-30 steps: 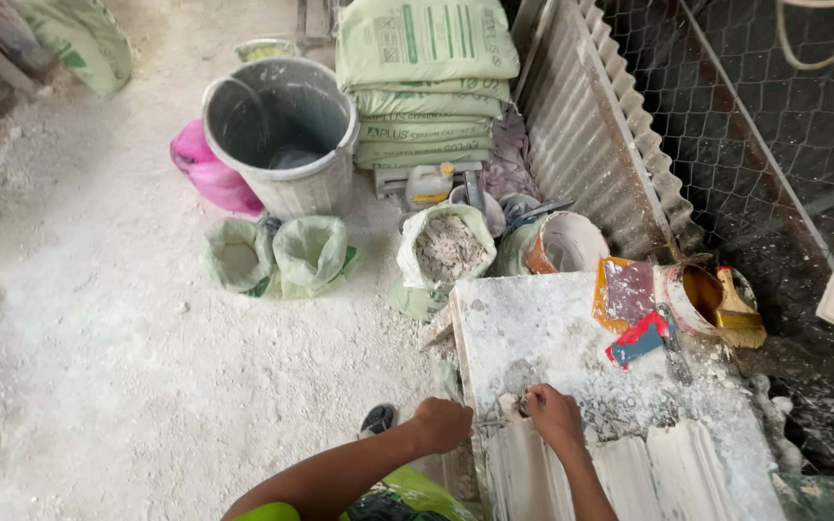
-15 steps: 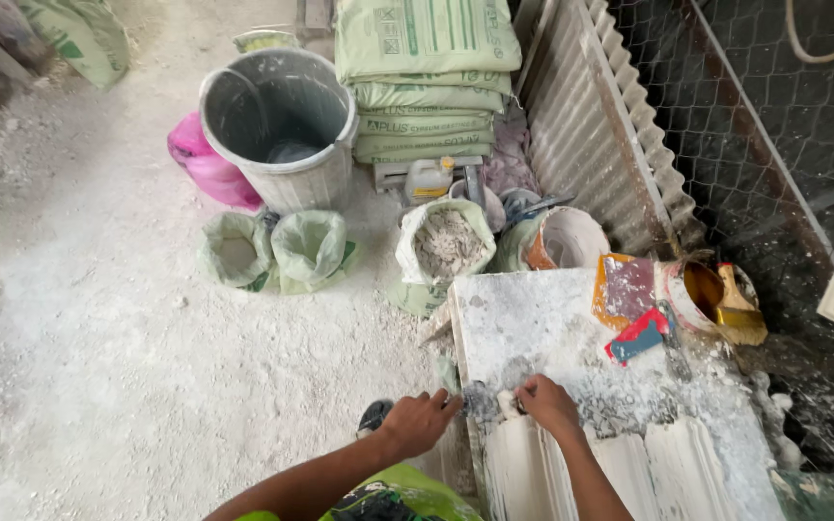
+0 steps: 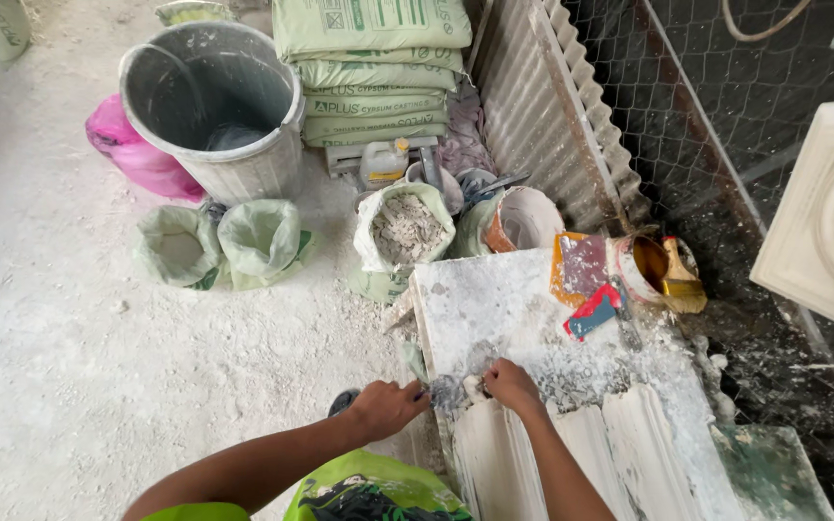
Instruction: The person uses a small trowel to apply plaster along the grooves of decorative cornice moldings laid on a work table, pressing the compound into the fluted channels and scraping off excess. They work along the length of the moldings, repositioning pieces and continuing the filling and smoothing along successive sections.
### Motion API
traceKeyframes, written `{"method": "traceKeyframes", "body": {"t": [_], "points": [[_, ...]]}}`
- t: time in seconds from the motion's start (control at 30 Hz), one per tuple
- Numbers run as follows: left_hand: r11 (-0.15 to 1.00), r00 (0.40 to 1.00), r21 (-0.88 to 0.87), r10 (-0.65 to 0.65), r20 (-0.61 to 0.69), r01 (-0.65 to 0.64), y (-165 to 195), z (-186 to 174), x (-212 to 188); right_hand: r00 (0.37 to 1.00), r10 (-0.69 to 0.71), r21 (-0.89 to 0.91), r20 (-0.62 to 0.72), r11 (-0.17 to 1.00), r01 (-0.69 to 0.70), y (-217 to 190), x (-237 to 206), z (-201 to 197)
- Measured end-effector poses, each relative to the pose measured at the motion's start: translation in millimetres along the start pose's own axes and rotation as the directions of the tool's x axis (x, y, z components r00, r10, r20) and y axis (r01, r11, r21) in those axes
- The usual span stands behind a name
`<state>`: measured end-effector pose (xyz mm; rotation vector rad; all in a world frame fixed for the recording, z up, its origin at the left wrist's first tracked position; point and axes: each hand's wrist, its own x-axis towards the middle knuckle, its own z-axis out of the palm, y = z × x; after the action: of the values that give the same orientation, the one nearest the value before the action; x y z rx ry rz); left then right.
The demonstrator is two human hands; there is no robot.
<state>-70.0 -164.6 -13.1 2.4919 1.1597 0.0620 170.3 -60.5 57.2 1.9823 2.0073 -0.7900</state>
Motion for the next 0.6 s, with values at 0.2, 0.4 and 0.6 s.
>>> {"method": "traceKeyframes", "body": {"t": [0.2,0.4,0.6], "points": [[1.000,0.995,0.012,0.007,-0.103,-0.006,3.8,9.3,6.5,0.988,-0.152,0.259,-0.021,0.954,0.152,12.1,-2.9,3.4],[1.000,0.999,0.017,0.012,0.031,-0.012,4.9,15.3,11.7,0.988,-0.153,0.194,0.034,0.970,0.143,23.7,2.1,6.8],[1.000,0.999,0.008,0.024,-0.045,-0.024,9.8,18.5,10.6,0.979,-0.200,0.238,-0.037,0.950,0.203,33.8,-1.5,13.2]]}}
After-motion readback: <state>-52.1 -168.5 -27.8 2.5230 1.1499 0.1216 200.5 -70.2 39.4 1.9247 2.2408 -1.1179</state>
